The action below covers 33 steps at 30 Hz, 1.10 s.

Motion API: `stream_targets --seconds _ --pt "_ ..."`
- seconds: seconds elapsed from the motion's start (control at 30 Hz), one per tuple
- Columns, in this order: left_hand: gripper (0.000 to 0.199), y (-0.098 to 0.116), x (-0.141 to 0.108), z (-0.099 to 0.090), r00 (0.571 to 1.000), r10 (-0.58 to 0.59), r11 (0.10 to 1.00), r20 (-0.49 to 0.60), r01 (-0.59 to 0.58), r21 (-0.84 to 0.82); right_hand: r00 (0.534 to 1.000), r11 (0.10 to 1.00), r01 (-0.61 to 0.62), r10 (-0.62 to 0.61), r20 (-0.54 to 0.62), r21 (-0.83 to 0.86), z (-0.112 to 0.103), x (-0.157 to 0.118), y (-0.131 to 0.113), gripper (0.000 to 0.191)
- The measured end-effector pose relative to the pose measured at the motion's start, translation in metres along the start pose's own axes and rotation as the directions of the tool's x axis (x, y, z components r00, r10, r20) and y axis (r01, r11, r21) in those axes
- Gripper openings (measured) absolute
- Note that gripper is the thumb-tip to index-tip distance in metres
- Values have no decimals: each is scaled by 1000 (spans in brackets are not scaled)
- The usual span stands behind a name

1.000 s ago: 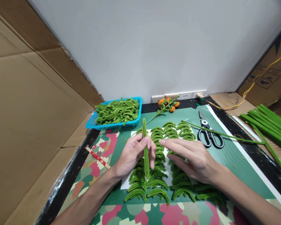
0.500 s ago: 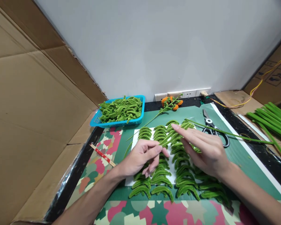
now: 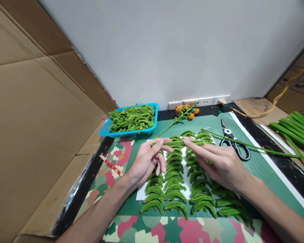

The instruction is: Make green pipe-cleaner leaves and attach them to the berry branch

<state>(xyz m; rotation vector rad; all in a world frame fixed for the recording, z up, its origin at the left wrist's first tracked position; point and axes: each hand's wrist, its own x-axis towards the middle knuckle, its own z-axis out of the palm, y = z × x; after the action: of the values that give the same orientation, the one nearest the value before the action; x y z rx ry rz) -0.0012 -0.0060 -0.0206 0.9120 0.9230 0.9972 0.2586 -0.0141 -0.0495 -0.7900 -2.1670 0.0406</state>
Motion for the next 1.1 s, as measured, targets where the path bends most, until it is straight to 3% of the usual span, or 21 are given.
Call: stream_targets --seconds 0.2,0.77,1.1 --pt "36 -8 0 -2 998 -23 1000 64 22 11 1000 1000 -1 1 24 -10 -1 -4 0 56" --pt "30 -11 3 -5 987 41 991 155 -60 122 995 995 92 -94 42 50 -3 -4 -2 52" --pt "36 -6 1 0 992 3 975 129 -32 218 962 983 185 -185 -201 -21 -9 -3 -4 55"
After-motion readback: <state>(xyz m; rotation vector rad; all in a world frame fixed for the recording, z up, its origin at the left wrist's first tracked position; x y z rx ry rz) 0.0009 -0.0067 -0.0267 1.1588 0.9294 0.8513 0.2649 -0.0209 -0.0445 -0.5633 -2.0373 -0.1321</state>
